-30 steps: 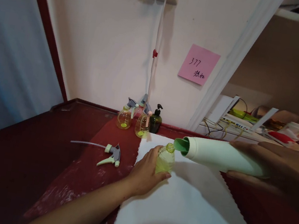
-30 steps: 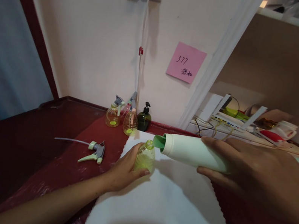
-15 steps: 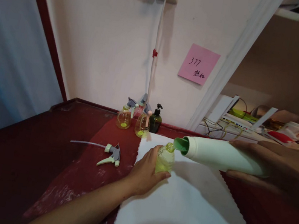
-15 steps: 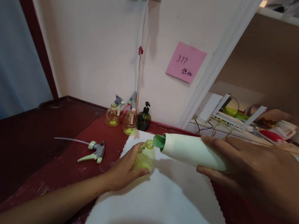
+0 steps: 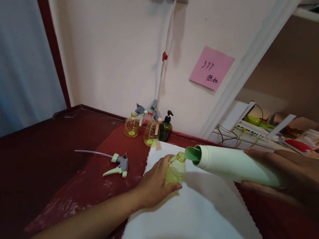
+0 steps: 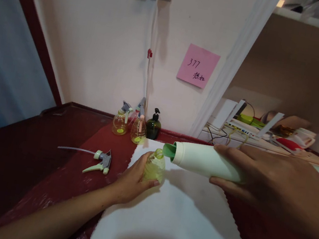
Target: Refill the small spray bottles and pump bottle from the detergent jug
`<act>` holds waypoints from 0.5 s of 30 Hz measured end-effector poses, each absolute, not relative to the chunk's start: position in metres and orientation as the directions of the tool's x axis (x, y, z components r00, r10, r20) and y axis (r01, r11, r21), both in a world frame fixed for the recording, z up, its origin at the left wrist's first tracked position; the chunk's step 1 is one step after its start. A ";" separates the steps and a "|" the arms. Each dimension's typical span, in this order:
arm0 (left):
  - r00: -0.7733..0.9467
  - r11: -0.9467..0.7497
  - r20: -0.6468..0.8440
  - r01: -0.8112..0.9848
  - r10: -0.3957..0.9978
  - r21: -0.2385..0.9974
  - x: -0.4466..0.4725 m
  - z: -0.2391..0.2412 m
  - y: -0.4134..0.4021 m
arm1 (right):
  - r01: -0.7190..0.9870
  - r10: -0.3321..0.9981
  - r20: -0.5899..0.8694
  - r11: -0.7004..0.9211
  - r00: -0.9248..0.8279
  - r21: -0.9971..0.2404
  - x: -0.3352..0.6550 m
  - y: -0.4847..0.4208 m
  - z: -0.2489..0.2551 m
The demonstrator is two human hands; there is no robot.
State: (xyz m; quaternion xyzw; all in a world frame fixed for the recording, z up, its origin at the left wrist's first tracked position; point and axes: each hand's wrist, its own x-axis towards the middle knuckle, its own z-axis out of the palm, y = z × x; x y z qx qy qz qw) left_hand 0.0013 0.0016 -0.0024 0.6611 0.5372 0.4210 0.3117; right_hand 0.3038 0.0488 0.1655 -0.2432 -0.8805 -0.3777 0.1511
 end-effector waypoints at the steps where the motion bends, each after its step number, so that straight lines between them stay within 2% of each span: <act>1: 0.069 -0.230 0.222 0.447 0.972 0.864 0.001 -0.002 0.001 | 0.541 0.311 0.451 0.594 -0.837 0.596 0.305 0.049 0.165; 15: 0.065 -0.220 0.214 0.449 0.975 0.866 0.002 0.000 0.001 | 0.526 0.293 0.446 0.595 -0.846 0.607 0.303 0.050 0.166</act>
